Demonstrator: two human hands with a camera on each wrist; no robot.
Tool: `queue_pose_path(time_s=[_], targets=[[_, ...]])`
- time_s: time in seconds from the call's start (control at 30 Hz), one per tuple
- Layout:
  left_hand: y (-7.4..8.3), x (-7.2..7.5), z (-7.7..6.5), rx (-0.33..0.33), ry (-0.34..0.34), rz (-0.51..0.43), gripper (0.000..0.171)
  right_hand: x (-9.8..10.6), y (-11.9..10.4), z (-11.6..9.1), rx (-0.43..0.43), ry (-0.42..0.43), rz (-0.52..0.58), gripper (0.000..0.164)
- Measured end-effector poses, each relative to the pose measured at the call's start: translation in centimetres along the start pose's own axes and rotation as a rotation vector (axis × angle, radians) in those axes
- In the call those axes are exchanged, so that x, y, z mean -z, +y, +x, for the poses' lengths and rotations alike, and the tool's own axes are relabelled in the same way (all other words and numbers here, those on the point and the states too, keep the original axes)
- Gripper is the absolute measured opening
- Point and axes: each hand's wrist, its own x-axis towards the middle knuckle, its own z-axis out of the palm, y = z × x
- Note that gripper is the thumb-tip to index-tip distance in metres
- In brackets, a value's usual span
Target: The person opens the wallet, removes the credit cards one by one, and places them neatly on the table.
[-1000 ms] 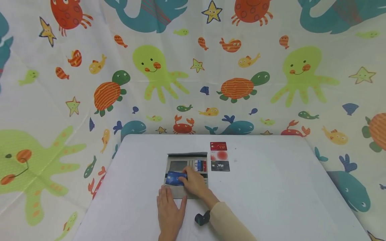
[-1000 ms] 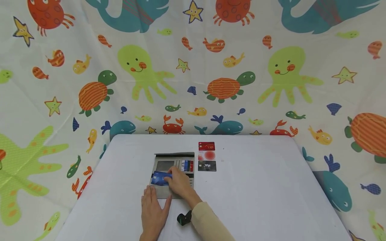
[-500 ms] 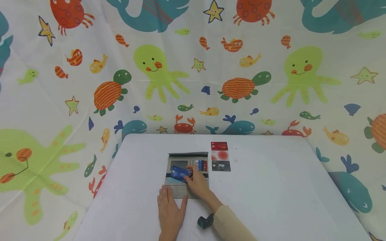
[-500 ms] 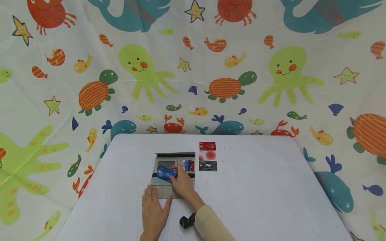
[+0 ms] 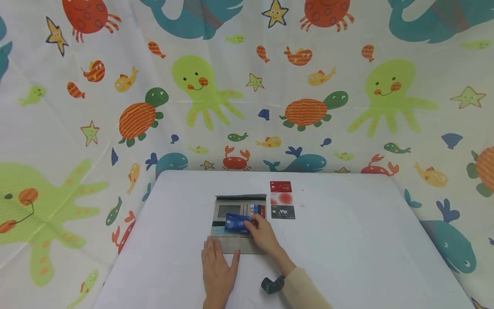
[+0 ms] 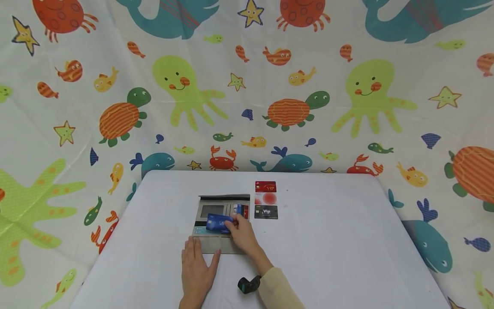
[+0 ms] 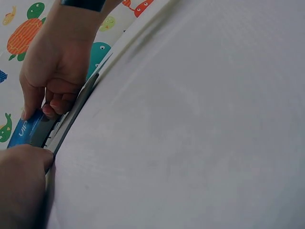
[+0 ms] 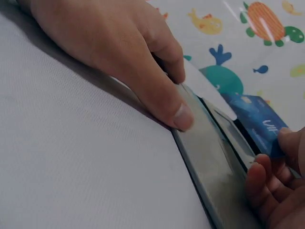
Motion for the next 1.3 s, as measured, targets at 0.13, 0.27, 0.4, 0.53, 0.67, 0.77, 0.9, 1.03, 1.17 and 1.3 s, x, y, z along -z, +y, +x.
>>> queue_pose_path(time_s=[0.13,0.27,0.4,0.53,0.67,0.77,0.9,1.03,1.17,1.3], targets=[[0.1,0.1,0.0,0.005,-0.006,-0.004,0.090,0.7,0.1,-0.5,-0.020,-0.007,0.010,0.028],[0.0,0.0,0.0,0.009,-0.013,-0.007,0.090,1.4,0.1,-0.9,-0.048,-0.007,0.044,0.027],[0.0,0.0,0.0,0.015,-0.017,-0.018,0.090,2.4,0.2,-1.1,-0.052,0.010,0.048,0.023],[0.0,0.1,0.0,0.026,-0.029,-0.014,0.090,3.3,0.5,-1.2,-0.072,0.028,0.049,0.023],[0.1,0.1,0.0,0.024,-0.027,-0.008,0.090,4.1,0.9,-1.4,-0.109,0.057,0.067,0.030],[0.0,0.1,0.0,0.019,-0.018,-0.008,0.090,4.6,1.0,-1.3,-0.136,0.091,0.068,0.036],[0.0,0.0,-0.1,0.013,-0.012,-0.010,0.090,5.1,1.0,-1.4,-0.149,0.131,0.045,0.036],[0.0,0.0,-0.1,0.013,-0.010,-0.013,0.090,5.4,1.3,-1.4,-0.171,0.172,-0.010,0.038],[0.0,0.0,-0.1,0.018,-0.013,-0.014,0.090,5.4,2.0,-1.5,-0.196,0.205,-0.076,0.040],[0.0,0.0,-0.1,0.025,-0.019,-0.018,0.090,5.3,2.4,-1.4,-0.203,0.226,-0.058,0.038]])
